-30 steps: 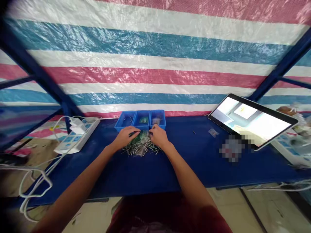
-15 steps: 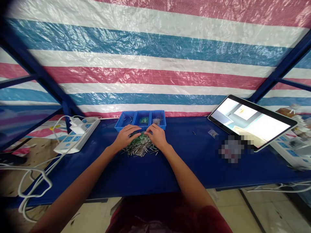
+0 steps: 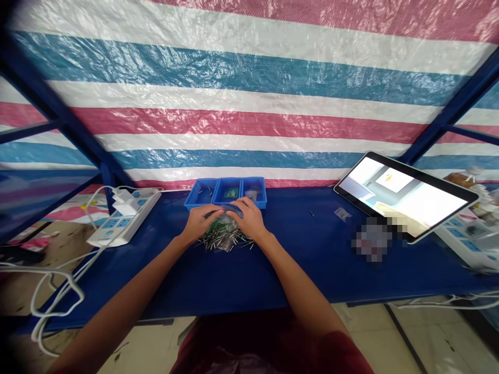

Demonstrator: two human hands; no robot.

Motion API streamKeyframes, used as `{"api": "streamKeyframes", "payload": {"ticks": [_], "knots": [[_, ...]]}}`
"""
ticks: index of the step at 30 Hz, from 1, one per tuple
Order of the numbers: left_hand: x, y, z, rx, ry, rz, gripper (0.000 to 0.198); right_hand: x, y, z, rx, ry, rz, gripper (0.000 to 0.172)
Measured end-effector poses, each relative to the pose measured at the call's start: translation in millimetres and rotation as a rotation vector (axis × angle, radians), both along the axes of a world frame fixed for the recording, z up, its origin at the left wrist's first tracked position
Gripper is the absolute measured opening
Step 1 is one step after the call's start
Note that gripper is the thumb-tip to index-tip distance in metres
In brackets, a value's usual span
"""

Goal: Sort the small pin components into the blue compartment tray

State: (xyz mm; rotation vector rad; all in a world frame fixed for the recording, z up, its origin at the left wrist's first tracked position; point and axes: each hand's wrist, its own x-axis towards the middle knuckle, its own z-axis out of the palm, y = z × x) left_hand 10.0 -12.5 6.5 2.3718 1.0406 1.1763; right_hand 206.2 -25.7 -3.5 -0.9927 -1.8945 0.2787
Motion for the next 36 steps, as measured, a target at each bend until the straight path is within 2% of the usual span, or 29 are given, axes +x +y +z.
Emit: {"api": "streamKeyframes", "payload": {"ticks": [3, 8, 17, 21, 23, 25, 31, 36], "knots": [[2.6, -3.4, 3.9, -0.129, -0.136, 0.023, 0.029, 0.9, 1.1, 0.3, -0.052, 0.058, 0.021, 0.027], [5.1, -5.5, 5.9, -0.277, -0.272, -0.01, 0.026, 1.1, -1.8, 3.3, -0.011, 0.031, 0.073, 0.028], [5.8, -2.1, 6.0, -0.443, -0.414, -0.116, 0.029, 2.2, -5.9, 5.9, 0.002, 0.015, 0.07, 0.029], [5.4, -1.9, 6.6, -0.479, -0.446, -0.157, 0.043, 3.1, -4.5, 3.8, -0.006, 0.019, 0.079, 0.035], [5.4, -2.1, 7.0, -0.476, -0.414, -0.172, 0.044, 2.7, -3.7, 2.7, 0.008, 0.014, 0.075, 0.027], [5.6, -2.3, 6.9, -0.425, -0.359, -0.149, 0.035, 2.2, -3.1, 2.3, 0.032, 0.033, 0.056, 0.022], [6.3, -3.5, 5.5, -0.163, -0.152, -0.082, 0.032, 0.7, -3.4, 3.3, 0.021, 0.062, 0.049, 0.024], [6.9, -4.2, 4.7, -0.239, -0.224, -0.089, 0.031, -0.8, -6.1, 2.0, -0.002, 0.089, 0.052, 0.024]]}}
